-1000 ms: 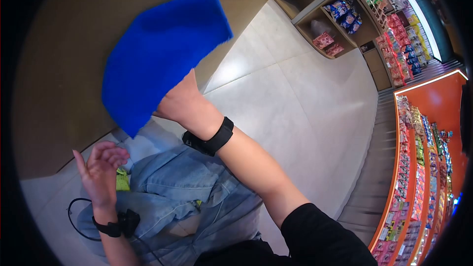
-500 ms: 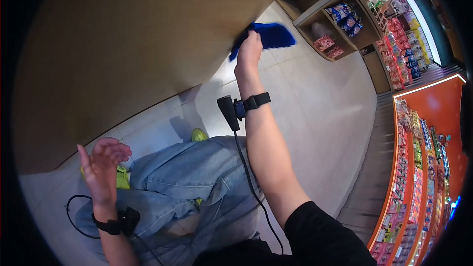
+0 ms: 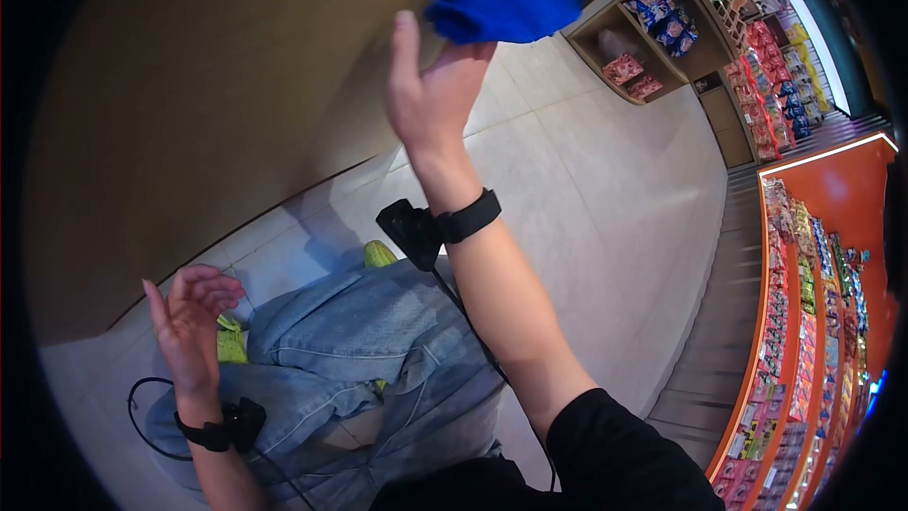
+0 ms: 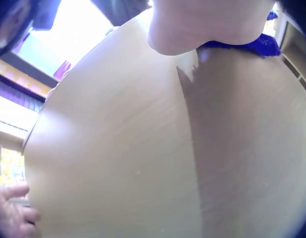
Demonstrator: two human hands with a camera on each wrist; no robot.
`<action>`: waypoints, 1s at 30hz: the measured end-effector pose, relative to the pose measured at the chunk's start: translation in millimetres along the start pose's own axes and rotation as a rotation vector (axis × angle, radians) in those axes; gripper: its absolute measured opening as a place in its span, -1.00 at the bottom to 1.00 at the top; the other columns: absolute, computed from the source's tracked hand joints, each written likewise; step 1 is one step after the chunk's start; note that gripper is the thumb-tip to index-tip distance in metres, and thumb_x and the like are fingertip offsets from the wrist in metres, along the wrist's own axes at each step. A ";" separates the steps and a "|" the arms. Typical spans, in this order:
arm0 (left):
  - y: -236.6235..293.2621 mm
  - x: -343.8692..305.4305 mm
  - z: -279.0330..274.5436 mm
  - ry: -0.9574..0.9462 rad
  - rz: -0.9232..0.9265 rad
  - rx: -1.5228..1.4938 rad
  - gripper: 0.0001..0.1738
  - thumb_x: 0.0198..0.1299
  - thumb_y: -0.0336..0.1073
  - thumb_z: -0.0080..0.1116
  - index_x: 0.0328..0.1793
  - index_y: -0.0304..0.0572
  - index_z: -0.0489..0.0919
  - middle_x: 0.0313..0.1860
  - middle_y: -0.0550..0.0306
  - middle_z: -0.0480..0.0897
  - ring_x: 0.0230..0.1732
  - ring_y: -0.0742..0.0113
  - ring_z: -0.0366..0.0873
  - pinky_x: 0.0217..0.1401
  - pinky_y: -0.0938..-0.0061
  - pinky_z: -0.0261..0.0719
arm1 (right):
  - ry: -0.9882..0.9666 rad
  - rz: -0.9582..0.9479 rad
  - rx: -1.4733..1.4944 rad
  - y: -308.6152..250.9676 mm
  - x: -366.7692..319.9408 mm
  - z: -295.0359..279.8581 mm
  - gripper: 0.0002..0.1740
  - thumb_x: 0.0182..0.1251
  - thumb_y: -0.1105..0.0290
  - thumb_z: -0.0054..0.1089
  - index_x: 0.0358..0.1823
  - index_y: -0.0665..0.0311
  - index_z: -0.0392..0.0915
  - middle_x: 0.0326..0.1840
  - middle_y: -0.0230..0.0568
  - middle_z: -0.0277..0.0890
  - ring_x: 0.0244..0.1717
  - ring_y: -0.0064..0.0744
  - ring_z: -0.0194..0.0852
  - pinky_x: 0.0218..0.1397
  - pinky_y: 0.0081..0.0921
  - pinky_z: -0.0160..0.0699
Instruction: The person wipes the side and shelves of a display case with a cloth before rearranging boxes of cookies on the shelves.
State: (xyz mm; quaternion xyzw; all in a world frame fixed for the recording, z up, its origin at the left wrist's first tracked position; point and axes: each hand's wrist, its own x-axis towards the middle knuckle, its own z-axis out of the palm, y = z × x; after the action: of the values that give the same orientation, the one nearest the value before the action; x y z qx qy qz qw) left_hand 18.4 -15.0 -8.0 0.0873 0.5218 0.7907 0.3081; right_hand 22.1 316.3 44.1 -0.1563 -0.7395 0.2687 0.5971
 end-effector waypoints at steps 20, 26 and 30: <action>2.6 -3.1 -3.4 0.019 0.023 0.052 -0.19 0.52 0.32 -0.58 -0.02 -0.26 0.52 -0.19 -0.05 0.68 -0.11 0.21 0.61 0.07 0.37 0.45 | -0.326 -0.416 -0.089 -21.6 -37.6 13.8 -0.68 -0.04 0.39 0.30 -0.16 0.11 0.66 -0.16 -0.20 0.62 -0.11 0.02 0.54 -0.11 -0.07 0.44; -0.8 0.2 -5.4 0.031 -0.008 0.033 -0.24 0.55 0.26 -0.57 0.01 -0.25 0.51 -0.17 -0.01 0.66 -0.10 0.24 0.60 0.07 0.39 0.44 | -0.113 -0.220 -0.090 12.8 -22.1 10.9 -0.87 0.06 0.49 0.13 -0.31 0.24 0.55 -0.24 -0.02 0.54 -0.15 0.15 0.45 -0.10 -0.08 0.38; -0.8 -0.2 -7.9 0.002 0.007 0.076 -0.25 0.55 0.26 -0.57 0.02 -0.24 0.51 -0.18 -0.01 0.66 -0.10 0.24 0.59 0.07 0.40 0.42 | -0.179 -0.246 -0.294 8.9 -10.4 -2.1 -0.84 0.22 0.47 0.10 -0.18 0.31 0.53 -0.17 0.06 0.54 -0.10 0.18 0.46 -0.02 -0.05 0.40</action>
State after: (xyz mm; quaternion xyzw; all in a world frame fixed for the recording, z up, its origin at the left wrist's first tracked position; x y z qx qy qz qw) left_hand 15.3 -21.0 -12.1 0.0998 0.5517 0.7714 0.3010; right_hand 25.7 318.3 30.8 -0.1260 -0.8343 0.0959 0.5280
